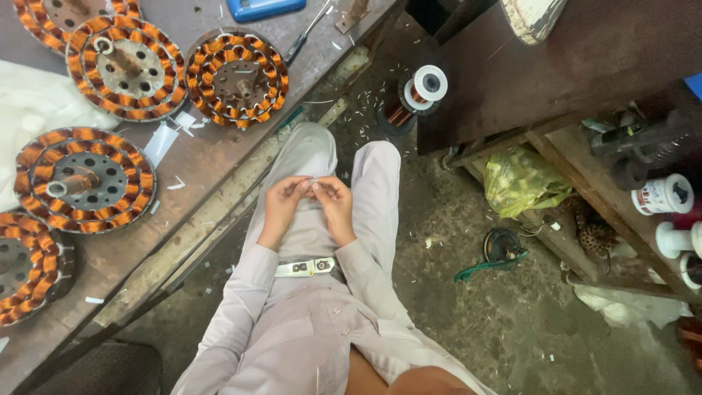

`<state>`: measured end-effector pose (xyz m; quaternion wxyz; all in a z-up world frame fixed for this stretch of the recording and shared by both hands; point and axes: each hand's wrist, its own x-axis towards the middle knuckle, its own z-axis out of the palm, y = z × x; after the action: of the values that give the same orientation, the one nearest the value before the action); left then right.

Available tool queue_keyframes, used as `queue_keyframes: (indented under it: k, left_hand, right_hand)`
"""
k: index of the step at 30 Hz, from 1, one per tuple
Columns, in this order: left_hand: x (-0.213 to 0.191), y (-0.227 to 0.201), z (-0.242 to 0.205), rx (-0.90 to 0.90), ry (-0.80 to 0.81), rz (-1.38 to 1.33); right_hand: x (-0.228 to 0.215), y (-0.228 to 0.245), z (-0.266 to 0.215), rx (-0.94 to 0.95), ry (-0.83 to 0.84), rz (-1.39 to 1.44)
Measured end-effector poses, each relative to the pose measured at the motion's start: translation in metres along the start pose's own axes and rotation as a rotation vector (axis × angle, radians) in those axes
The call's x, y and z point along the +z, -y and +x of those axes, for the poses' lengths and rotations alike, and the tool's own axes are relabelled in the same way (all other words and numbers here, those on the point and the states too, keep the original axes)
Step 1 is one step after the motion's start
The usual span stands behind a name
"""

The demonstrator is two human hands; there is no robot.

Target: The person sits on the floor and assembles motor stators by inserting small white insulating strips into the slots between copper windings. They use scissors to cut the strips and a screwdriver to press them into place, repeating the process across multiple stators.

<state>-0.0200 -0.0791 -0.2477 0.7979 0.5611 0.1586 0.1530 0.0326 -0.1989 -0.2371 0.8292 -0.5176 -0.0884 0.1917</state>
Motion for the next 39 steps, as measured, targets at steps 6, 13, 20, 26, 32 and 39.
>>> queue_keyframes:
  k: [6,13,20,26,32,39]
  left_hand:
    - [-0.011,0.004,0.005,-0.032,0.09,-0.017]
    - [-0.016,0.007,0.009,-0.073,0.097,-0.038]
    - [-0.015,0.006,0.008,-0.07,0.087,-0.016]
    - [-0.013,0.015,0.008,-0.062,0.047,0.016]
    - [-0.008,0.02,0.01,-0.029,-0.038,0.144]
    - [-0.008,0.01,0.007,-0.058,0.063,0.008]
  right_hand:
    - [-0.004,-0.009,0.005,-0.002,0.005,-0.019]
    - [-0.011,-0.012,0.007,0.017,0.027,-0.044]
    - [-0.016,-0.022,0.008,0.007,0.026,-0.106]
    - [-0.015,-0.019,0.006,0.016,0.059,-0.06]
    - [-0.012,-0.019,0.008,0.033,0.051,-0.096]
    - [-0.021,-0.017,0.006,-0.09,0.023,-0.149]
